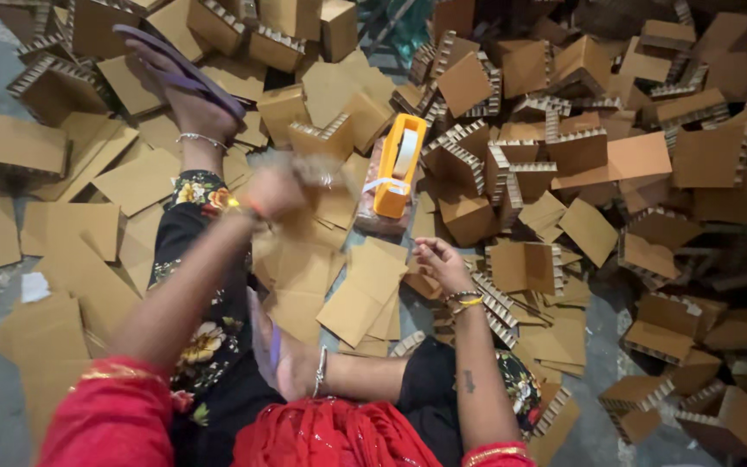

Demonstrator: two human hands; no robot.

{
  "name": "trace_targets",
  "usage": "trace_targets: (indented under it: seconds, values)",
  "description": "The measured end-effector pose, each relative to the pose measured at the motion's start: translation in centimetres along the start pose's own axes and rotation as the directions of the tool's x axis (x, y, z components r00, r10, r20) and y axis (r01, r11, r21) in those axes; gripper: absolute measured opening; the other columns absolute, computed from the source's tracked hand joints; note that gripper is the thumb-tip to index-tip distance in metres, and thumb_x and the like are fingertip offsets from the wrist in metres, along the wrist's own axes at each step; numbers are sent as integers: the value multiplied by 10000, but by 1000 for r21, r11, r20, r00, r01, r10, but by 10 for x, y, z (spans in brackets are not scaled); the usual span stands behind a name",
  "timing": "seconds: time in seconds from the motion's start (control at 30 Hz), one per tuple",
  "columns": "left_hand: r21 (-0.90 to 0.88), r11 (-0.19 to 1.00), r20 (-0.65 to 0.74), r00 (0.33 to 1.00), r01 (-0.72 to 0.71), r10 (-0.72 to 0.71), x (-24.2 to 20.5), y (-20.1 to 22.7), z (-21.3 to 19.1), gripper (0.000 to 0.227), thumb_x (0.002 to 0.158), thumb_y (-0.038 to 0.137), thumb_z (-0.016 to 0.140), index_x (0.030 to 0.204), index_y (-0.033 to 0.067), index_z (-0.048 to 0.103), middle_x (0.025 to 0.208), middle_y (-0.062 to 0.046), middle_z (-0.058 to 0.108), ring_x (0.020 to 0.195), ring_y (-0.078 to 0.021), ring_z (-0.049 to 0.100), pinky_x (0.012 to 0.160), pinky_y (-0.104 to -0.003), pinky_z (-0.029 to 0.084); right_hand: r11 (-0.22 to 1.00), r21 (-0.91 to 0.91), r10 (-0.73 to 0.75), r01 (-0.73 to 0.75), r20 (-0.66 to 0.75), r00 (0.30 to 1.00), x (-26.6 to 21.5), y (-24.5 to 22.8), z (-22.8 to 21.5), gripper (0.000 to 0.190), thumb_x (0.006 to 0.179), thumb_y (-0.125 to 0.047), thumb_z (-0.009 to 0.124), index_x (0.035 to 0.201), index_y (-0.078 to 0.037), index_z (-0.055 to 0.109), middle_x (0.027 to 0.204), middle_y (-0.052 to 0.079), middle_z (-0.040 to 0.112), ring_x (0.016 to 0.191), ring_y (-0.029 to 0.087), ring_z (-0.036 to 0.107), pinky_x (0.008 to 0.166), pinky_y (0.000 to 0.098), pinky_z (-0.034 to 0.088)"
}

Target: The person sits on the floor and assembles small cardboard boxes by folding the flaps and securing them with adhesive tape from a yellow dispenser. The person repeatedly picks up flat cardboard pieces, folds them into box shapes, and applies tape to the seams.

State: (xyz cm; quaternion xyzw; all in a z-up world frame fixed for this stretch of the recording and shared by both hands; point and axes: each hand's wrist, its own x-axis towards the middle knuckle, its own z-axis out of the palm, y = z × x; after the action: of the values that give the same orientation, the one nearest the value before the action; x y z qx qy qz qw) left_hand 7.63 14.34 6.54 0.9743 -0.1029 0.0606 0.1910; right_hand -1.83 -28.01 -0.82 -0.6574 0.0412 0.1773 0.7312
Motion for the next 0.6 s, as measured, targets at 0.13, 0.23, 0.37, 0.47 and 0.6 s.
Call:
trace_targets:
  seconds: [0.13, 0.23, 0.37, 0.47, 0.6]
  values:
    - [110, 993, -744, 659, -41, 110, 40, -76, -140, 822, 1015, 360, 731, 1498, -168, 327, 1485, -457, 405, 1354, -551, 393, 1137, -530, 320, 999, 5, -53, 53, 16, 998, 0, -7, 8, 274, 991, -246, 670, 1223, -101, 683, 1033, -16, 712, 915, 79, 646, 787, 275, 569]
    - [-399, 860, -691, 721, -319, -53, -22, -29, -152, 534, 1113, 155, 681, 1461, -72, 345, 1345, -225, 519, 1229, -381, 573, 1047, -479, 502, 988, -105, -115, 115, 11, 993, -10, -24, 19, 267, 1001, -231, 685, 1222, -82, 699, 1012, -2, 701, 873, 94, 624, 737, 268, 537]
    - [-479, 860, -397, 917, -176, -33, -89, 33, -103, 483, 1014, 157, 710, 1396, -46, 497, 1045, -176, 664, 901, -233, 660, 785, -346, 526, 925, -312, -250, 218, -68, 966, -35, -57, 24, 222, 974, -223, 709, 1162, -103, 703, 1055, -25, 700, 949, 55, 653, 818, 248, 557]
    - [-595, 803, -81, 994, 14, -77, -133, 63, -40, 312, 951, 122, 659, 1241, 29, 594, 932, -99, 707, 767, -162, 695, 669, -300, 564, 832, -426, -479, 356, -226, 848, -56, -82, -21, 169, 1002, -221, 730, 1098, -82, 732, 1039, 2, 711, 942, 87, 662, 817, 271, 549]
    - [-665, 720, 318, 948, 198, 32, -159, 72, 19, 315, 934, 167, 648, 1228, 63, 601, 911, -107, 712, 787, -187, 713, 693, -328, 580, 469, -883, -784, -17, -425, 452, -87, -98, -120, 377, 814, -256, 822, 1119, -61, 718, 1029, 58, 744, 889, 175, 693, 811, 339, 559]
